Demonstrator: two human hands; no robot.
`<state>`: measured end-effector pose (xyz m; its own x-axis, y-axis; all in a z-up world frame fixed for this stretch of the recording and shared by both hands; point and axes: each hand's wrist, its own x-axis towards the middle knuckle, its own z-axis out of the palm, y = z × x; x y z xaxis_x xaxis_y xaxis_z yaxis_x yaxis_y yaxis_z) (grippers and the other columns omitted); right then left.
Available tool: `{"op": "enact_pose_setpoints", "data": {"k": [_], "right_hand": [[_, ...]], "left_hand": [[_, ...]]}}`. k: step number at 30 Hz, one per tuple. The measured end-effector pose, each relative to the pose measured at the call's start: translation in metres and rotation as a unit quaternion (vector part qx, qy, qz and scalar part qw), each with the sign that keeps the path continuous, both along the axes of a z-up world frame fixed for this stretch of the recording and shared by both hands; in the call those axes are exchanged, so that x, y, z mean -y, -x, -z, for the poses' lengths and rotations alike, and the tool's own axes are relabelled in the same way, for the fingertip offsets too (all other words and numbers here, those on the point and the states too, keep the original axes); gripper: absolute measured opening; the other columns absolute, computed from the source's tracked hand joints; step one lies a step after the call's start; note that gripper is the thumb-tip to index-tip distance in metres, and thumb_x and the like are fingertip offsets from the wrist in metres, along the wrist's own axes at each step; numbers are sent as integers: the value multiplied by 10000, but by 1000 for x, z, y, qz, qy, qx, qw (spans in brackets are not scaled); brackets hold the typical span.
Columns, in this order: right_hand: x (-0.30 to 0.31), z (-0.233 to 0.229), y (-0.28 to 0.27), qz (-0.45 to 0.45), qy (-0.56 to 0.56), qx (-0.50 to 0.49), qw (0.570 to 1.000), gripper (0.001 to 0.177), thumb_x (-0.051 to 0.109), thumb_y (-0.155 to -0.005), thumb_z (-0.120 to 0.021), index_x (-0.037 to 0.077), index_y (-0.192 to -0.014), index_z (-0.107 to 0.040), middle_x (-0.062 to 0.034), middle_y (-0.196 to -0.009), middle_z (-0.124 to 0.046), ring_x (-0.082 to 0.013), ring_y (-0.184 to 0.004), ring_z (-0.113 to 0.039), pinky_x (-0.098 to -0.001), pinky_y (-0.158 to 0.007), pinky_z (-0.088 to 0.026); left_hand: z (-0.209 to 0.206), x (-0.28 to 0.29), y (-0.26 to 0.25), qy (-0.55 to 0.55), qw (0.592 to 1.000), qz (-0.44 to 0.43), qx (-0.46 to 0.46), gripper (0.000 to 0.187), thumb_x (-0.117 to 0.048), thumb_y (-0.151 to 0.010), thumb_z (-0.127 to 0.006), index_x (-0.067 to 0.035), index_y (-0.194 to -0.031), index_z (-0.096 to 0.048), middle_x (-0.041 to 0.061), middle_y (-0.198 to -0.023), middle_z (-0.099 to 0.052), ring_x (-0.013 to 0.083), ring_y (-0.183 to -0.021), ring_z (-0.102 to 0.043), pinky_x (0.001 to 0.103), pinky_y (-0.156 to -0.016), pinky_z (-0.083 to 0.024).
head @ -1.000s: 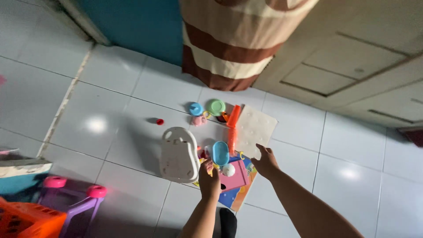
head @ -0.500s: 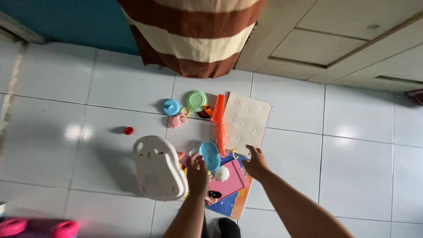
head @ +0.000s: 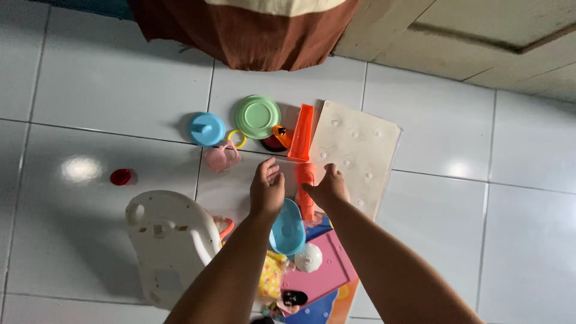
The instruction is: The person picks up various small toys and plastic items from a tiled floor and places them into an orange basket. Items handled include a red toy, a green lid, a blue container, a purple lid, and yellow plastic pieces.
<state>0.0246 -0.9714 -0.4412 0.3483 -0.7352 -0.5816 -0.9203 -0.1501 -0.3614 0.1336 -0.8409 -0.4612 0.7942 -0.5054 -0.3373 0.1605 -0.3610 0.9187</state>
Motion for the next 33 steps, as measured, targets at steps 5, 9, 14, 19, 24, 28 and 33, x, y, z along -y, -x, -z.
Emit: {"op": "enact_pose_setpoints", "data": {"k": [5, 9, 14, 19, 24, 28, 33], "right_hand": [[-13, 39, -3, 7, -15, -14, 1000, 1073, 400, -575, -980, 70, -1398, -376, -238, -1337, -568, -403, -1222, -599, -469, -994, -527], [-16, 69, -1, 27, -29, -4, 999, 933, 333, -607, -935, 16, -1319, -422, -257, -1202, -657, -429, -1122, -656, -478, -928, -565], [-10, 60, 9, 84, -20, 24, 996, 772, 297, -641, -858, 38, -1276, -502, -226, -1107, -698, -387, -1062, -690, -459, -901, -563], [13, 34, 20, 240, -58, 153, 957, 522, 264, -758, -695, 48, -1222, -596, -191, -1026, -740, -326, -949, -729, -438, -850, -573], [35, 15, 13, 347, -448, 404, 718, 363, 206, -860, -470, -42, -1068, -634, -218, -973, -725, -321, -860, -717, -452, -836, -604], [22, -14, -5, 353, -402, 388, 750, 257, 172, -953, -558, -37, -1059, -663, -157, -983, -688, -266, -871, -677, -436, -839, -547], [10, -38, -21, 221, -391, 393, 802, 234, 174, -961, -577, 10, -1090, -683, -94, -1045, -708, -193, -951, -674, -352, -878, -534]], "left_hand": [[48, -18, 3, -2, 1000, 2, -19, 435, -64, -953, -595, -45, -1381, -519, 195, -1305, -663, 261, -1165, -680, 345, -986, -523], [57, -39, 14, -40, 999, 30, 15, 406, -90, -947, -613, -52, -1346, -548, 155, -1220, -701, 243, -1054, -717, 329, -922, -559], [77, -40, 38, -17, 1000, 11, 13, 361, -62, -929, -593, -27, -1288, -603, 140, -1152, -722, 245, -1040, -716, 347, -904, -556], [66, -15, 55, -3, 1000, -6, 9, 338, -94, -941, -581, -22, -1271, -604, 125, -1115, -734, 228, -1025, -732, 342, -902, -567], [19, 18, 44, 74, 987, 137, 41, 413, -186, -1037, -604, 14, -1382, -497, 117, -1122, -716, 208, -991, -704, 330, -864, -551], [-67, 28, 27, 24, 957, 27, -287, 484, -266, -978, -623, -12, -1384, -551, 125, -1026, -703, 197, -770, -594, 347, -676, -500], [-109, 10, 4, -34, 992, 54, -111, 402, -332, -957, -624, 2, -1174, -682, 87, -886, -732, 118, -725, -667, 298, -669, -533]]}}
